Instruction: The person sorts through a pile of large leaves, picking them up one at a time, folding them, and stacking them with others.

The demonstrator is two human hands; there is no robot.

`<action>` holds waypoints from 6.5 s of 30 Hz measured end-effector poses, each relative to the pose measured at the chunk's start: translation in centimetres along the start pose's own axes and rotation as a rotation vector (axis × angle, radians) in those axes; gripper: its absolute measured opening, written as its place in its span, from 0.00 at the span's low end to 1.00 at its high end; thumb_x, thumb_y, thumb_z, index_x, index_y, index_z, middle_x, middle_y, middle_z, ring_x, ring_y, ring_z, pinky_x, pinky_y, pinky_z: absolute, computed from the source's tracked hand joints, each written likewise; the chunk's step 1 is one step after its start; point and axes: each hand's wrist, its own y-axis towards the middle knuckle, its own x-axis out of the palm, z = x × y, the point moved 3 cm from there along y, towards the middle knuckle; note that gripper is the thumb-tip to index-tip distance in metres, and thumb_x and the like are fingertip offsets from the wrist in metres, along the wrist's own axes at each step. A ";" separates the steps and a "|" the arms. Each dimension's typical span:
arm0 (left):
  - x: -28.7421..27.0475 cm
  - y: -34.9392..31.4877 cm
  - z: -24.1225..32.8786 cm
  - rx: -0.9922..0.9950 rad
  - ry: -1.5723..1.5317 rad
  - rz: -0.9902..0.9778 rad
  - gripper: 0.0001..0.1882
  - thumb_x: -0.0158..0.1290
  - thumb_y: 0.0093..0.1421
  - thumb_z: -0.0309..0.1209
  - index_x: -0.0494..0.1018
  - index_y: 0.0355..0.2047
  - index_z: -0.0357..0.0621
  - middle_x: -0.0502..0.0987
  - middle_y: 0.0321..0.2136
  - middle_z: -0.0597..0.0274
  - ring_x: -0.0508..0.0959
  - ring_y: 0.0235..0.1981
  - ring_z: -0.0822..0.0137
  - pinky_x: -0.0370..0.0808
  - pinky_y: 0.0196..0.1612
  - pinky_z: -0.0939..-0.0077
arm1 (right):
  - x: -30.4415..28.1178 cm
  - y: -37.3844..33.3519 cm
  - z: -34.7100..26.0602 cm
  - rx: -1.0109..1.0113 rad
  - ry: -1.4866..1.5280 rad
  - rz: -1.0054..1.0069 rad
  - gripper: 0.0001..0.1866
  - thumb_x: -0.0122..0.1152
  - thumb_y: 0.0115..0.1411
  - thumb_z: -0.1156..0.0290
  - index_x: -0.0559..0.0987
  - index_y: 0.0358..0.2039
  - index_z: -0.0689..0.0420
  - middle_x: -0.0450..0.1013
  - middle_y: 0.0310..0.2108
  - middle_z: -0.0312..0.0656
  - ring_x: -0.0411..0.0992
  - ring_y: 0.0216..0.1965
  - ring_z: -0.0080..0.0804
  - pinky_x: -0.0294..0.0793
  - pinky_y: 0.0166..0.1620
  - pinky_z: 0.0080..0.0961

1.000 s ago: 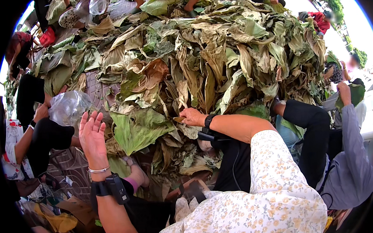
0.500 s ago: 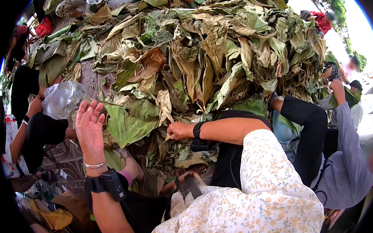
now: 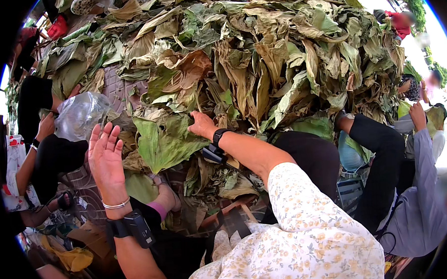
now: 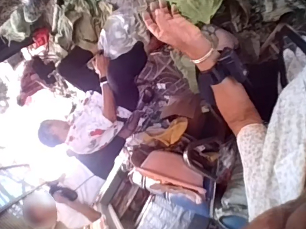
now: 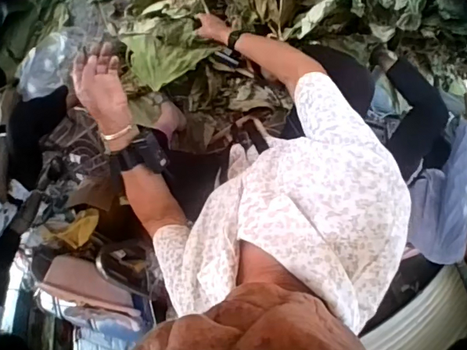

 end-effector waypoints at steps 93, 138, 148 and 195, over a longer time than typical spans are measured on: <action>7.3 -4.3 -5.6 -0.109 -0.233 -0.290 0.17 0.48 0.61 0.27 0.65 0.50 0.38 0.71 0.47 0.56 0.73 0.46 0.59 0.70 0.50 0.58 | -18.6 -12.4 -11.3 -0.335 0.750 0.631 0.07 0.57 0.55 0.75 0.75 0.34 0.62 0.73 0.28 0.32 0.68 0.27 0.15 0.68 0.30 0.14; 8.2 -5.9 -3.7 0.362 0.780 -0.337 0.18 0.42 0.65 0.40 0.68 0.30 0.35 0.61 0.19 0.69 0.57 0.24 0.73 0.58 0.28 0.75 | -18.3 -14.8 -14.8 -0.625 -0.026 0.878 0.33 0.67 0.41 0.75 0.67 0.50 0.58 0.63 0.52 0.49 0.60 0.54 0.48 0.60 0.55 0.38; 5.6 -4.2 -4.7 0.161 0.322 -0.230 0.12 0.48 0.59 0.24 0.65 0.43 0.35 0.74 0.35 0.64 0.69 0.36 0.77 0.64 0.42 0.83 | -21.3 -13.5 -12.9 -0.417 0.624 0.659 0.17 0.55 0.53 0.78 0.68 0.44 0.60 0.61 0.20 0.33 0.58 0.23 0.23 0.63 0.29 0.24; 7.1 -5.0 -5.8 0.377 0.956 -0.452 0.10 0.55 0.56 0.31 0.73 0.32 0.34 0.73 0.20 0.66 0.69 0.19 0.78 0.68 0.25 0.82 | -17.6 -14.5 -14.5 -0.717 0.311 0.168 0.07 0.61 0.49 0.74 0.74 0.28 0.62 0.71 0.22 0.43 0.69 0.24 0.30 0.67 0.31 0.25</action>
